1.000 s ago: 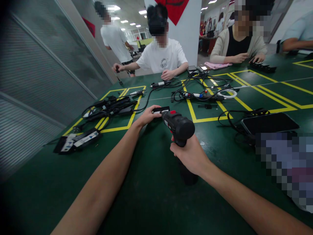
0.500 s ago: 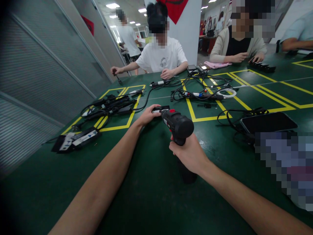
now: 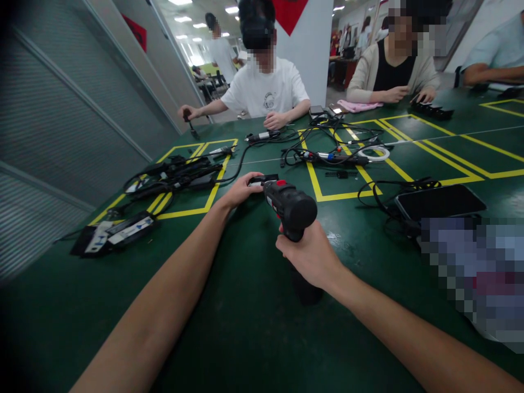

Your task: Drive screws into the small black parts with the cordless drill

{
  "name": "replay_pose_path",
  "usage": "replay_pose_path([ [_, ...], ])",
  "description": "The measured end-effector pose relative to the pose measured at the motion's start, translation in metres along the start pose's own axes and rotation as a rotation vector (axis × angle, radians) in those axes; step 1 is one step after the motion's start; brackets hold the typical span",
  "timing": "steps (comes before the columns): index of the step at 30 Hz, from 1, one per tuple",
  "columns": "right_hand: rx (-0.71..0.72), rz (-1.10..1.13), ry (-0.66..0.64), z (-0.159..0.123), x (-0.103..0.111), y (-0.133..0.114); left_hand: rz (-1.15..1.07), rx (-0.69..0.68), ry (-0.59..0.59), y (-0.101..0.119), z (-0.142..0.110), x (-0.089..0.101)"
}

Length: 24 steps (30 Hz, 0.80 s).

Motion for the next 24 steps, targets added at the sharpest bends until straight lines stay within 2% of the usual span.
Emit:
replay_pose_path([
  [16, 0.017, 0.028, 0.01, 0.0013, -0.0007, 0.0026, 0.023, -0.032, 0.013, -0.0027, 0.0015, 0.001],
  [24, 0.006, 0.023, 0.01, 0.0016, -0.0005, 0.002, -0.034, -0.039, -0.015, -0.0035, 0.0011, -0.0016],
])
Point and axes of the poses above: each hand's wrist, its own z-axis towards the middle knuckle, its own x-axis out of the back of the hand, y = z × x, the point moved 6 cm from there along z, towards the middle knuckle, and after that the axes turned 11 degrees about x, right-handed, at the moved point
